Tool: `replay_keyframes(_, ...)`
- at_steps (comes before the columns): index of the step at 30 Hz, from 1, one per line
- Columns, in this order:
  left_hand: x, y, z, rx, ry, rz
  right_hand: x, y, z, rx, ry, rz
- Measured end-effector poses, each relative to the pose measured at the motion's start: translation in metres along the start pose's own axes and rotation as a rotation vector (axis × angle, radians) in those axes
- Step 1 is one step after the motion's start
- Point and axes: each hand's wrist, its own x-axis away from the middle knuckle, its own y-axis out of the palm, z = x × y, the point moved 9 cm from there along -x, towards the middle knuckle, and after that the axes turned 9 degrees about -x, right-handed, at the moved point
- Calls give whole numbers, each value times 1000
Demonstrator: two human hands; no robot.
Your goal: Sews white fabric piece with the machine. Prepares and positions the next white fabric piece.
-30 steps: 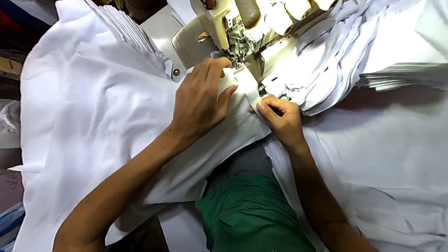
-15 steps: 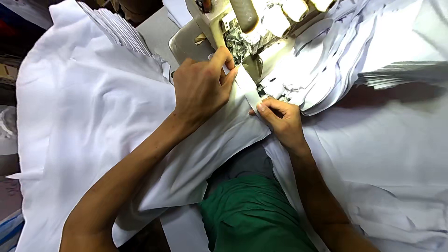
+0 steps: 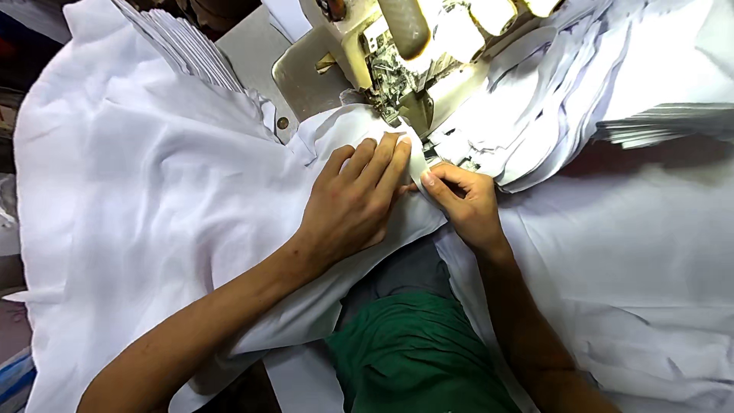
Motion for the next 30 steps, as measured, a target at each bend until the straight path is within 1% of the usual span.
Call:
replay_keyframes(7,16,0,-5,34,-142,-67,-3,9,-4,17,0,-74)
replay_keyframes(12,15,-1,-16,154,-205,-80,-2,12,-4,-12,-1,-78)
replay_keyframes(15,9,-4,-31,302,-265,-43,0,10,-4,-22,8,-76)
replay_keyframes(18,1,-1,-55,400,-348,-16,1,10,-4,-7,8,-70)
replay_keyframes(23,-6,10,-83,519,-491,-103,2,14,-5,0,4,-77)
replay_keyframes(26,-17,16,-90,516,-508,-157,2,13,-5,-1,2,-72)
replay_keyframes(30,-18,18,-90,499,-518,-183,3,14,-6,-4,9,-74)
